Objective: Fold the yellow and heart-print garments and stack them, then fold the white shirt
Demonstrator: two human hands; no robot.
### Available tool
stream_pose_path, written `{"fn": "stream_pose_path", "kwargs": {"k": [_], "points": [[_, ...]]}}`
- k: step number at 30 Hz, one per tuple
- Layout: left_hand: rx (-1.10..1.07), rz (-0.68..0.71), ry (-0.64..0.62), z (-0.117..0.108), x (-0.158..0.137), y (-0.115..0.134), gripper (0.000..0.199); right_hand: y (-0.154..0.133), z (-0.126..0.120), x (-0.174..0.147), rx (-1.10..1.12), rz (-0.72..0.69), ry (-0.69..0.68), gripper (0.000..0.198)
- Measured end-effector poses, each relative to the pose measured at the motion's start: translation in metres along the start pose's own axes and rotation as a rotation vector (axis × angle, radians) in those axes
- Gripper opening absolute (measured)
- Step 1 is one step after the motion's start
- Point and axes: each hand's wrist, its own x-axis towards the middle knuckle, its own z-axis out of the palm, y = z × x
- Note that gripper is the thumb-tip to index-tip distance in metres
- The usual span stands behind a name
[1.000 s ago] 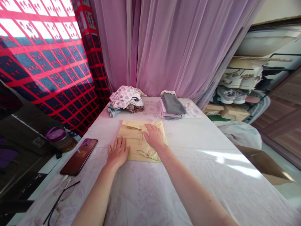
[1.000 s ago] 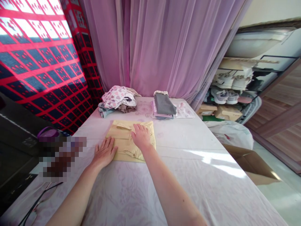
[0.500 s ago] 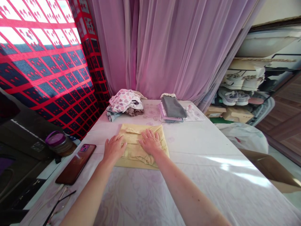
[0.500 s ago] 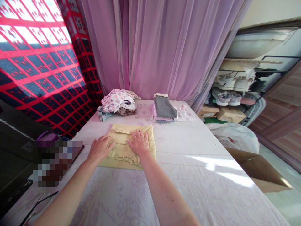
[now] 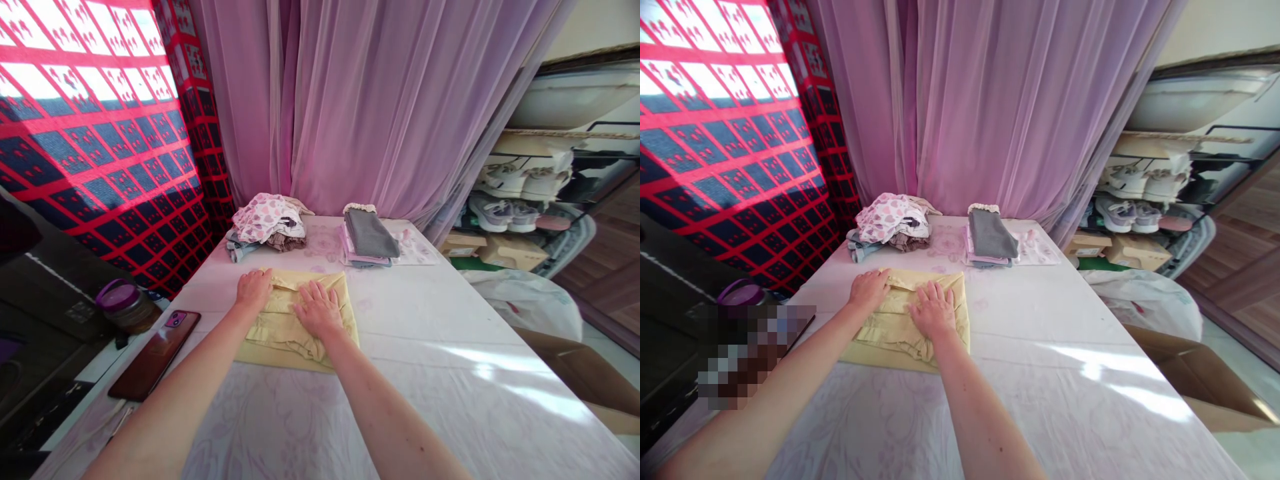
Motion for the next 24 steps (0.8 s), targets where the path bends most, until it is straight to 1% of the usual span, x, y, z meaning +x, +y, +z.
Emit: {"fn": "stream_pose_path", "kwargs": {"k": [5,10,13,15,17,18,20,21,22,23,24], "points": [[-0.01,-0.032,-0.068,0.002,0.001,-0.009,0.042,0.0,0.001,0.0,0.005,0.009,0.01,0.061],[-0.068,-0.114,-0.172,0.003,0.01,-0.021,0.038,-0.001,0.001,0.001,-0.005,0.015,-0.003,0.062],[-0.107,-0.103,-0.228,-0.002,0.015,-0.03,0.04,-0.001,0.0,0.001,0.0,0.015,0.005,0.062],[-0.114,-0.08,-0.237,-0.008,0.014,-0.032,0.042,-0.001,-0.001,0.0,0.003,0.015,0.0,0.062],[-0.101,-0.072,-0.206,-0.013,0.009,-0.026,0.043,-0.001,-0.001,0.0,0.01,0.012,-0.002,0.062],[-0.096,-0.055,-0.173,-0.014,0.006,-0.02,0.044,-0.001,-0.001,0.0,0.012,0.012,0.0,0.062],[-0.112,0.048,-0.1,-0.012,-0.001,-0.002,0.045,-0.001,-0.001,0.0,0.008,0.011,0.011,0.063],[-0.143,0.179,-0.059,-0.009,-0.004,0.008,0.046,-0.001,0.0,0.0,0.006,0.011,0.018,0.063],[-0.185,0.31,-0.052,-0.004,-0.006,0.018,0.047,-0.001,0.0,0.0,0.004,0.012,0.024,0.063],[-0.217,0.385,-0.08,0.002,-0.008,0.026,0.049,-0.001,0.001,0.001,0.002,0.012,0.028,0.062],[-0.232,0.412,-0.12,0.008,-0.009,0.033,0.051,-0.001,0.001,0.001,-0.001,0.012,0.029,0.06]]}}
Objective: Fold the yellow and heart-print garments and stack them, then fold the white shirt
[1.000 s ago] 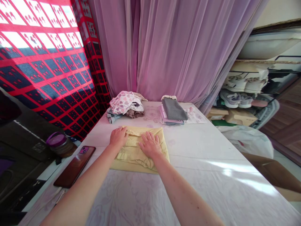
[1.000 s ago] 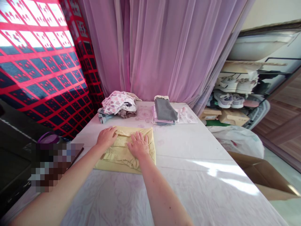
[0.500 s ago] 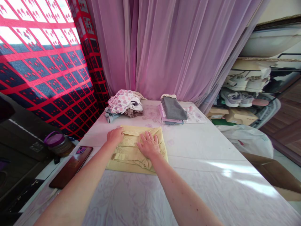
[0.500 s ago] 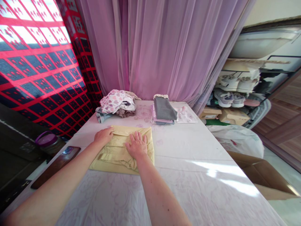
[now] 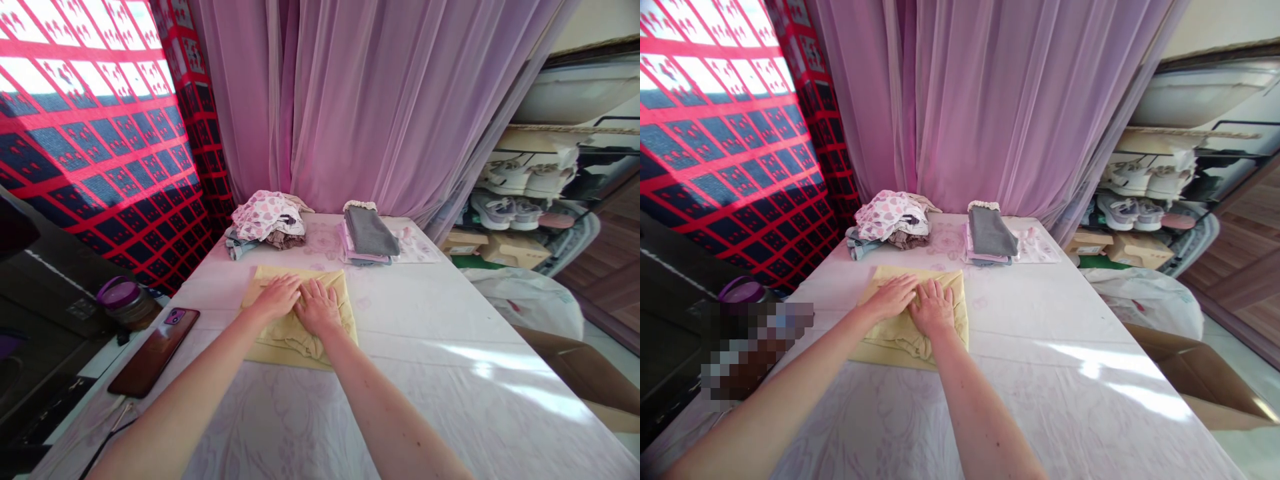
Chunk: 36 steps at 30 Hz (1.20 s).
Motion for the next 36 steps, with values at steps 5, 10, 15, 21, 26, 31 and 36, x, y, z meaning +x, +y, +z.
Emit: {"fn": "stream_pose_path", "kwargs": {"k": [5,10,15,21,26,31,36], "points": [[-0.016,-0.12,-0.075,0.023,0.0,-0.008,0.056,0.0,0.001,0.0,-0.015,0.0,-0.012,0.056],[0.009,-0.213,-0.09,0.021,-0.01,-0.028,0.062,-0.001,-0.001,0.0,-0.026,0.007,-0.023,0.056],[0.053,-0.352,-0.106,0.014,-0.017,-0.039,0.067,-0.001,-0.001,0.0,-0.028,0.009,-0.033,0.057],[0.019,-0.42,-0.1,0.003,-0.016,-0.042,0.058,-0.001,-0.002,0.0,-0.018,0.019,-0.039,0.057],[0.004,-0.406,-0.059,-0.017,-0.011,-0.054,0.039,-0.003,-0.004,-0.002,-0.009,0.013,-0.033,0.057],[-0.025,-0.462,-0.039,-0.029,-0.004,-0.062,0.03,-0.003,-0.004,-0.002,-0.008,0.015,-0.027,0.057],[-0.048,-0.512,-0.024,-0.031,0.001,-0.06,0.021,-0.003,-0.004,-0.001,-0.004,0.017,-0.029,0.057]]}}
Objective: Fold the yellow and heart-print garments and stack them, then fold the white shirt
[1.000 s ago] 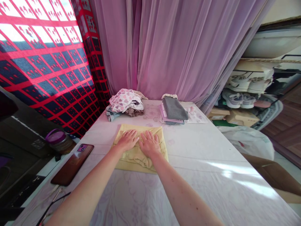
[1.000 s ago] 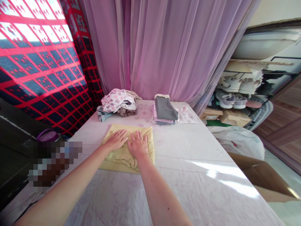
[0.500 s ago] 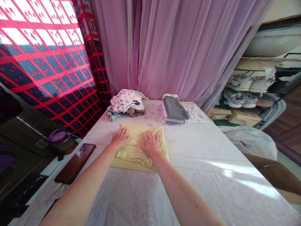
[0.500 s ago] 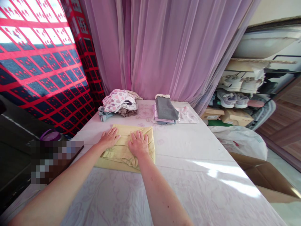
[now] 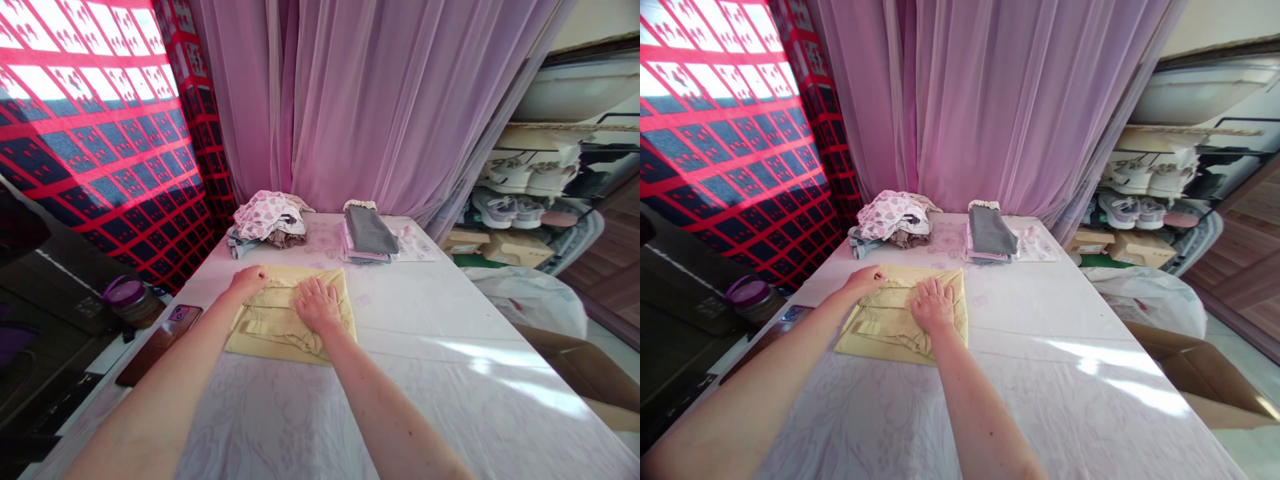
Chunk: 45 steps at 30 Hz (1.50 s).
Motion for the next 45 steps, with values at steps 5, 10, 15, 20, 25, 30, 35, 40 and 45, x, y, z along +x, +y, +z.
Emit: {"fn": "stream_pose_path", "kwargs": {"k": [5,10,15,20,25,30,35,40,45], "points": [[-0.033,0.011,0.02,-0.001,0.003,0.003,0.025,0.0,0.001,0.0,0.006,-0.004,0.02,0.057],[-0.025,-0.002,0.03,-0.001,0.008,-0.001,0.027,0.001,0.002,0.0,-0.004,-0.013,0.028,0.057],[0.044,-0.023,0.022,0.01,-0.001,-0.003,0.026,0.002,0.002,0.001,-0.003,-0.015,0.017,0.057],[0.152,-0.028,0.037,0.017,-0.012,0.004,0.03,0.002,0.003,0.001,0.007,-0.015,0.013,0.056],[0.217,0.025,0.104,0.01,-0.016,0.015,0.029,0.002,0.003,0.001,0.002,-0.012,0.018,0.056],[0.162,0.319,0.126,0.029,-0.027,0.04,0.039,0.003,0.005,0.001,0.005,-0.018,0.042,0.055],[0.064,0.377,0.074,0.061,-0.037,0.048,0.052,0.003,0.005,0.002,-0.014,-0.017,0.026,0.053],[0.113,0.303,0.075,0.063,-0.037,0.038,0.055,0.003,0.006,0.002,-0.01,-0.011,0.025,0.053],[0.132,0.281,0.084,0.061,-0.034,0.026,0.056,0.003,0.006,0.001,0.0,-0.017,0.036,0.054]]}}
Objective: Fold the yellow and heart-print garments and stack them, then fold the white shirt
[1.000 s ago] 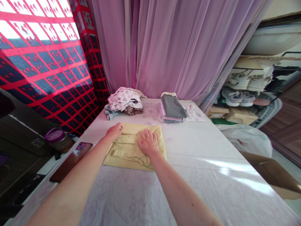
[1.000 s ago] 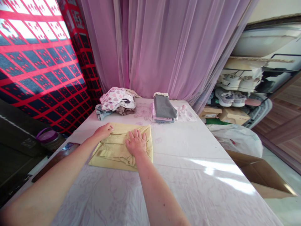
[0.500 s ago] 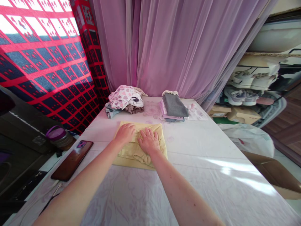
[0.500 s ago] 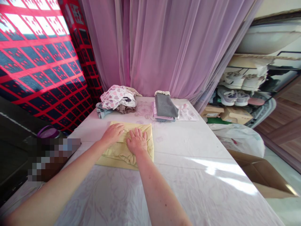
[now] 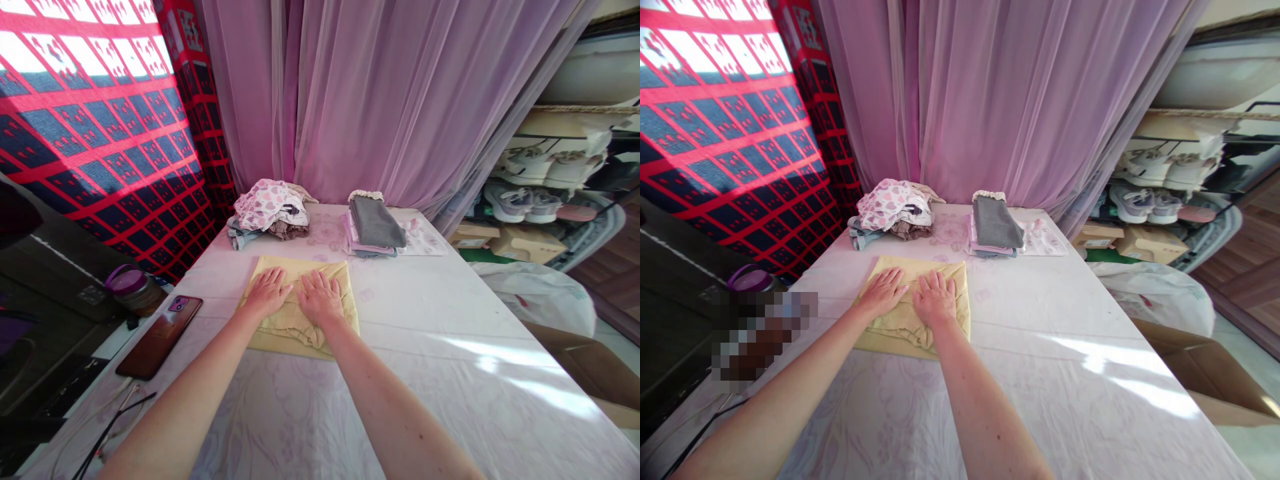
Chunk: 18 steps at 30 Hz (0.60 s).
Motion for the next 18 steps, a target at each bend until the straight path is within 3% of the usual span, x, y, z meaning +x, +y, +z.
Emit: {"fn": "stream_pose_path", "kwargs": {"k": [7,11,15,18], "points": [[0.025,-0.103,-0.064,-0.008,-0.005,-0.013,0.067,-0.001,-0.001,-0.001,-0.018,-0.001,-0.005,0.054],[0.019,-0.149,-0.119,-0.018,-0.002,-0.007,0.064,-0.002,-0.003,-0.002,-0.017,-0.004,0.001,0.055],[-0.005,-0.031,-0.054,-0.017,0.0,0.014,0.061,-0.003,-0.005,-0.003,-0.007,0.005,0.001,0.053],[-0.049,0.024,-0.079,-0.009,-0.002,0.027,0.057,-0.003,-0.006,-0.002,-0.003,0.01,-0.014,0.052]]}}
